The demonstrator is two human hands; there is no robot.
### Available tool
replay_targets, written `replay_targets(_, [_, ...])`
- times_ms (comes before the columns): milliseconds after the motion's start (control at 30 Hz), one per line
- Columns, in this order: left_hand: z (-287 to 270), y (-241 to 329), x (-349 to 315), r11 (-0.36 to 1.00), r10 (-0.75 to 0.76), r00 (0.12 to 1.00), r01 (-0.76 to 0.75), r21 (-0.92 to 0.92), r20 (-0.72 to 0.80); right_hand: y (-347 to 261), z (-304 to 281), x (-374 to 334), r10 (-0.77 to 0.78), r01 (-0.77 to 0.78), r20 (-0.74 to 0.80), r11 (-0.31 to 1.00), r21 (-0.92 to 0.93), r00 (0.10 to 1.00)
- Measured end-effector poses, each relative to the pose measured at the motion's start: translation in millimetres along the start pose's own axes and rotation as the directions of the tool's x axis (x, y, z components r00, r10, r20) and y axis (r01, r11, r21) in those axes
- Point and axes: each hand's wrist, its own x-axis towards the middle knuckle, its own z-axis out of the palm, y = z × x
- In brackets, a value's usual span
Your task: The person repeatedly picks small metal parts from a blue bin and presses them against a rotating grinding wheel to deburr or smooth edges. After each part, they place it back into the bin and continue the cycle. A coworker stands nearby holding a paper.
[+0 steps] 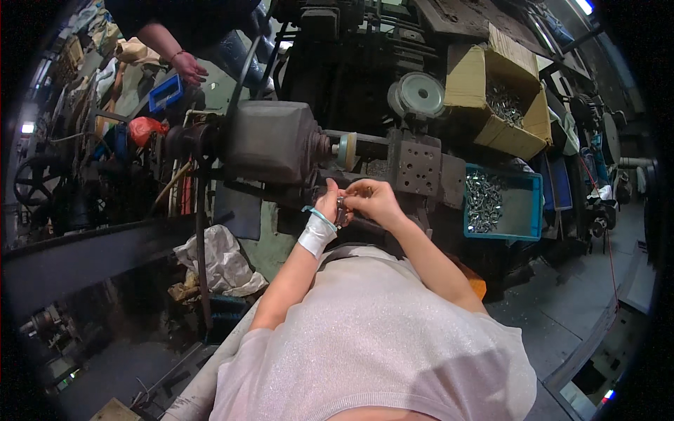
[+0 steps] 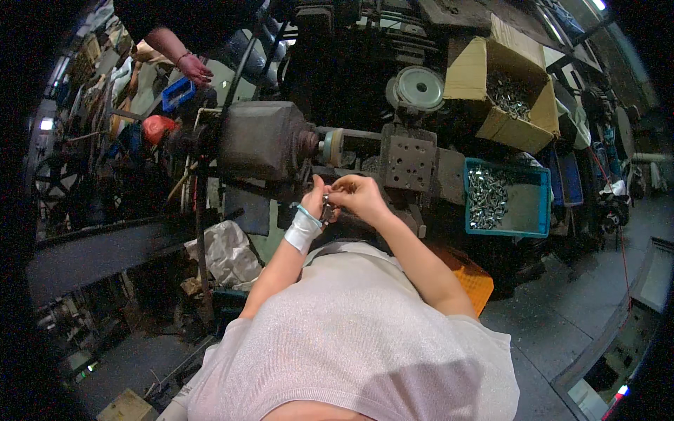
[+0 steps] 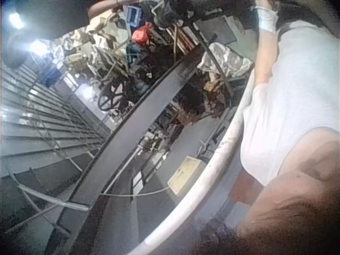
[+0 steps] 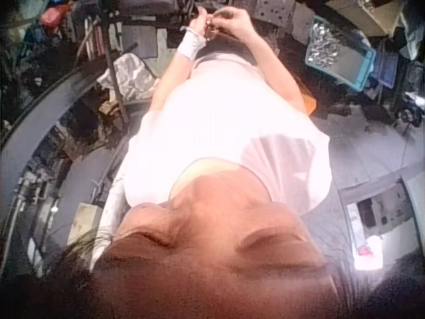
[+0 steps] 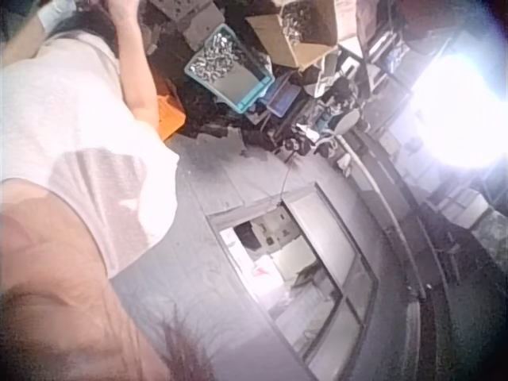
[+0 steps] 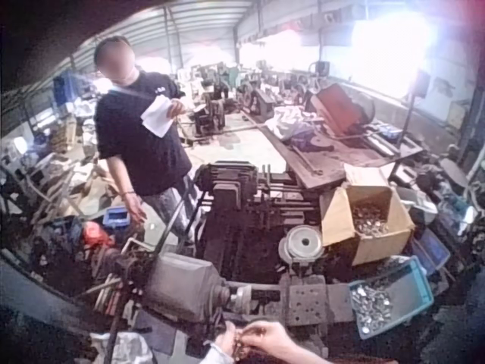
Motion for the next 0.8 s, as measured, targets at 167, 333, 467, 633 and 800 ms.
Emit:
replay_targets(167, [4, 7, -6, 0.995, 0.072, 0.995, -0.077, 0.067, 0.075, 9, 8, 0, -0.076, 0.068, -0.139, 0.996, -0.057, 0.987])
replay_targets(333, [0, 0, -4, 0.954, 0.255, 0.967, -0.253, 0.162, 0.009, -4, -9, 4, -0.204, 0.149, -0.130, 0.926, -0.346, 0.970])
replay_targets(467, [2, 1, 2, 0.931, 0.305, 0.952, -0.299, 0.210, 0.006, 7, -11, 13, -0.173, 0.113, -0.253, 0.966, -0.233, 0.952])
replay_targets(633, [8, 1, 18, 0.923, 0.327, 0.943, -0.304, 0.234, -0.066, 17, -10, 29, -0.035, 0.021, -0.411, 0.999, -0.040, 0.911])
replay_targets(800, [17, 4, 31, 0.941, 0.299, 0.941, -0.264, 0.210, -0.157, 19, -14, 48, -0.062, -0.003, -0.458, 0.990, -0.139, 0.887])
